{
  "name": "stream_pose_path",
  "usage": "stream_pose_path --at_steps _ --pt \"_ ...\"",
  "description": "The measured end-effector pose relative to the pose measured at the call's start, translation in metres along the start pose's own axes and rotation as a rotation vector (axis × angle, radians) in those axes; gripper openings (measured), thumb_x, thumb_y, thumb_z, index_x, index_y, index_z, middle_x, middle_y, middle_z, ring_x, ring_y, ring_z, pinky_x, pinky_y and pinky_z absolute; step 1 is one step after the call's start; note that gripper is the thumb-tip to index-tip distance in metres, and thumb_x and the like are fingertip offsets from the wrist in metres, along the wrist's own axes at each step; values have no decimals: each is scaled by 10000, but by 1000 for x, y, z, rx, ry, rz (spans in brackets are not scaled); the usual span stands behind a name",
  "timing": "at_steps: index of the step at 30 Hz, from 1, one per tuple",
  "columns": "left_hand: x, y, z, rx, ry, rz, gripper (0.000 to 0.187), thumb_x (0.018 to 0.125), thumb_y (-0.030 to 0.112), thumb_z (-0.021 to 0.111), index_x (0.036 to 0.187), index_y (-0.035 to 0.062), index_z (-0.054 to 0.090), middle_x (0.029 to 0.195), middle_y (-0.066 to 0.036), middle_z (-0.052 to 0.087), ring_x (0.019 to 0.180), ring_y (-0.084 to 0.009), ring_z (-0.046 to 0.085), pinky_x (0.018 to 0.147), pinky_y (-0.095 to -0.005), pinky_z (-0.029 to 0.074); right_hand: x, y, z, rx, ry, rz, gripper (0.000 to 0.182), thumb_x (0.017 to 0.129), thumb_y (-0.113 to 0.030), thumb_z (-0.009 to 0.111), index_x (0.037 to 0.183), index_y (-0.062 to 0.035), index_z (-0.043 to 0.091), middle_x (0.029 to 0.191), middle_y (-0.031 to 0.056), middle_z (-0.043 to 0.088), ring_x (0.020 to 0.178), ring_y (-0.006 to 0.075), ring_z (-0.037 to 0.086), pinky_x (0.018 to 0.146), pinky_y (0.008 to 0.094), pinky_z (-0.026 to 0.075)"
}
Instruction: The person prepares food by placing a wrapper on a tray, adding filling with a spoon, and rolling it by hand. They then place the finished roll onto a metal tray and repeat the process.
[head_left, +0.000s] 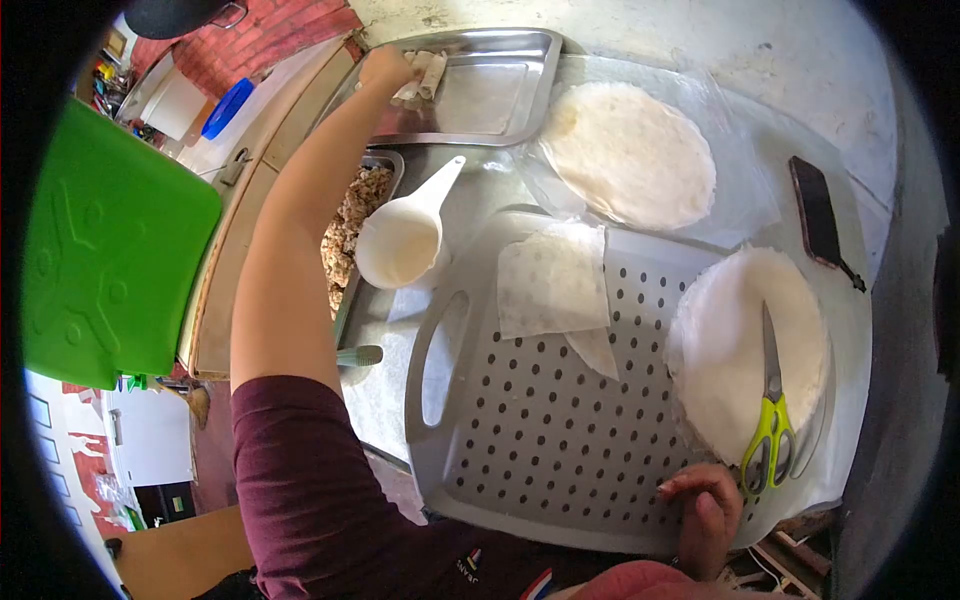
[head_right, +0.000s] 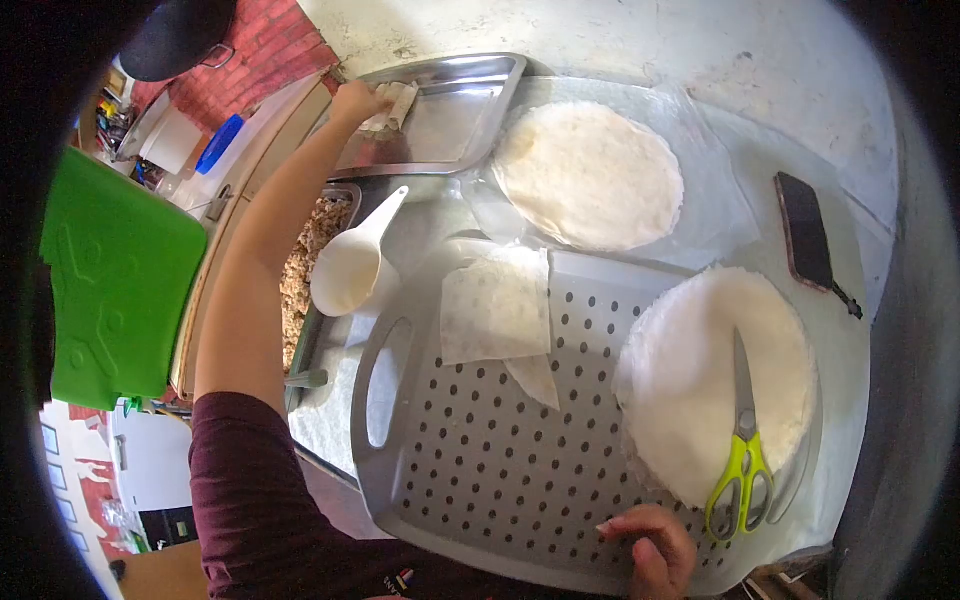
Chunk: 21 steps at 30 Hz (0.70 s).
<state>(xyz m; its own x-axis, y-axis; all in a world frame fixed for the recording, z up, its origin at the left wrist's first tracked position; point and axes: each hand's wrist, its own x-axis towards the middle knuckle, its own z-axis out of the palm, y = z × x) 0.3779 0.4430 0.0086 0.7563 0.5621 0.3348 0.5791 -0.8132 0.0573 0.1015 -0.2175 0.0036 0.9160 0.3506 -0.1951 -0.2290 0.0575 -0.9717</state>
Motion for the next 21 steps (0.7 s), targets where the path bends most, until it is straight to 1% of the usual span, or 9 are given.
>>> stream_pose_path --at_steps 1,4,7,10,14,17,18,20,21 --pt "-6 7 -9 -18 34 -11 554 691 472 787 1080 82 729 1090 -175 711 1016 -316 688 887 -420 538 0 -2 0 -11 -5 1 413 885 -357 605 949 51 612 896 145 618 830 232 615 791 349 486" --pt "-7 9 -17 -227 74 260 508 698 459 794 1058 105 735 1052 -143 722 990 -307 690 862 -414 542 -1 -3 2 -8 2 12 403 886 -347 596 958 49 614 911 141 616 831 233 613 790 345 481" --pt "-15 7 -23 -125 -208 406 460 688 412 796 1040 122 737 1035 -108 728 973 -302 690 855 -398 540 -2 -1 1 -9 5 -8 389 889 -335 586 968 44 617 925 139 613 838 235 614 784 342 479" --pt "-19 7 -18 -129 -171 405 440 670 377 793 1038 142 740 1047 -86 730 959 -288 691 852 -388 540 -3 3 0 -3 9 -21 374 889 -321 580 970 42 619 922 136 614 844 233 616 787 340 477" --pt "-19 13 -11 -76 -70 412 410 705 340 800 1016 80 740 966 -120 735 904 -286 698 819 -382 537 -2 -6 4 -32 -15 -34 366 889 -309 580 979 43 623 913 133 622 853 219 614 789 331 474" --pt "-25 19 -26 -54 -133 398 414 729 350 787 1039 79 741 989 -121 737 921 -280 700 827 -376 538 -1 -13 8 -80 -31 -26 359 897 -299 573 990 43 627 919 132 635 850 204 613 792 322 470" --pt "-9 7 -17 -66 -194 413 440 777 389 771 1093 86 734 1021 -131 735 928 -274 706 838 -370 540 -2 -14 7 -45 -40 -28 316 904 -245 569 1006 48 630 947 135 646 883 207 621 830 323 471" --pt "-13 3 -27 -186 -75 394 459 769 433 774 1098 115 739 1053 -127 732 972 -257 704 853 -369 539 -6 -12 4 23 -61 -23 239 917 -137 561 1036 56 635 1004 142 669 949 213 636 904 324 472" --pt "-19 5 -36 -243 -20 385 468 765 455 775 1100 129 742 1070 -126 731 995 -248 702 861 -369 538 -8 -11 3 23 -84 -41 237 925 -137 559 1041 55 635 1009 140 668 956 209 635 907 323 472"
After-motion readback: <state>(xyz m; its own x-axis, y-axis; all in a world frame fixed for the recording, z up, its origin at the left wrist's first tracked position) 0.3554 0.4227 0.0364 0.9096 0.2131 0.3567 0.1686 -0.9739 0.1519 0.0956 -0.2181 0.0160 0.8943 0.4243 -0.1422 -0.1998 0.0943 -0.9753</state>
